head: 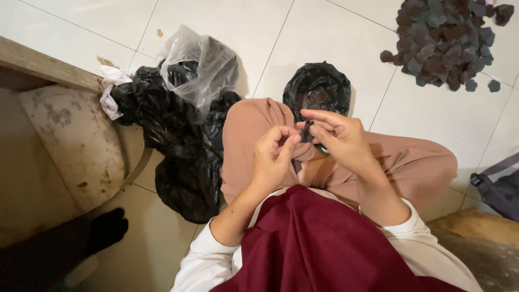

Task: The person sits on the floor and sorts small dark pieces from a black plastic bag, picking pieces up one at a time, turning and feeling them with both hands, and placing them back into the bag or onto a pile of pieces on the floor.

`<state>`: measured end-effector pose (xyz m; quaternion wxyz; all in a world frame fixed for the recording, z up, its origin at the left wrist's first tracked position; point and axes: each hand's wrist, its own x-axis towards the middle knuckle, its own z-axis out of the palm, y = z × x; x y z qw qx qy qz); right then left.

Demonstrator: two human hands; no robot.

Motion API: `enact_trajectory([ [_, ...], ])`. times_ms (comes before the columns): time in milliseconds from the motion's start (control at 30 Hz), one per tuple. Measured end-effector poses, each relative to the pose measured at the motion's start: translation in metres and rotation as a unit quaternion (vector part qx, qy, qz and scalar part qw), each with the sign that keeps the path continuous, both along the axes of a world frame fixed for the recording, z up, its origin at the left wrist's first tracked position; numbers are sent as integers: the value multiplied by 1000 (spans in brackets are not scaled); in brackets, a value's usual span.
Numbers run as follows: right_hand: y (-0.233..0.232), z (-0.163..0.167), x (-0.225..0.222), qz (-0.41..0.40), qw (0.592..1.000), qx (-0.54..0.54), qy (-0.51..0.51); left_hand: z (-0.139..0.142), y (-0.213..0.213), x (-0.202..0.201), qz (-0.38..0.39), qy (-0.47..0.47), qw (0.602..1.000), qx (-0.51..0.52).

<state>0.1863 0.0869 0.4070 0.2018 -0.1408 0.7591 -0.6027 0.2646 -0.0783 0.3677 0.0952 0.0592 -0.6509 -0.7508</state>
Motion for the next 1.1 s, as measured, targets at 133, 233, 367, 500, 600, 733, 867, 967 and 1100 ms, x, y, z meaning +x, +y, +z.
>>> enact_trajectory([
  [133, -1, -17, -13, -72, 991, 104, 40, -9, -2, 7, -13, -21, 999, 25],
  [233, 8, -34, -32, -73, 996, -31, -41, -15, -5, 10, -13, -21, 999, 48],
  [367, 22, -56, -37, 81, 956, -94, -267, -17, -11, 7, -20, -88, 996, -1],
  [500, 26, -79, -36, 168, 940, -52, -291, -21, -12, 7, -10, -151, 984, -98],
  [600, 35, -103, -45, 181, 953, 63, -233, -32, -19, 12, -12, -89, 975, -205],
  [733, 81, -134, -91, 56, 958, 112, -258, -51, -39, 24, -18, -39, 929, -368],
  [867, 166, -130, -160, -149, 986, 48, -54, -60, -54, 47, -131, -200, 839, -488],
  [967, 207, -128, -189, -416, 902, -98, -60, -65, -53, 52, -217, -347, 775, -482],
  [1100, 196, -160, -194, -380, 925, 22, 12, -73, -45, 53, -222, -341, 785, -466],
])
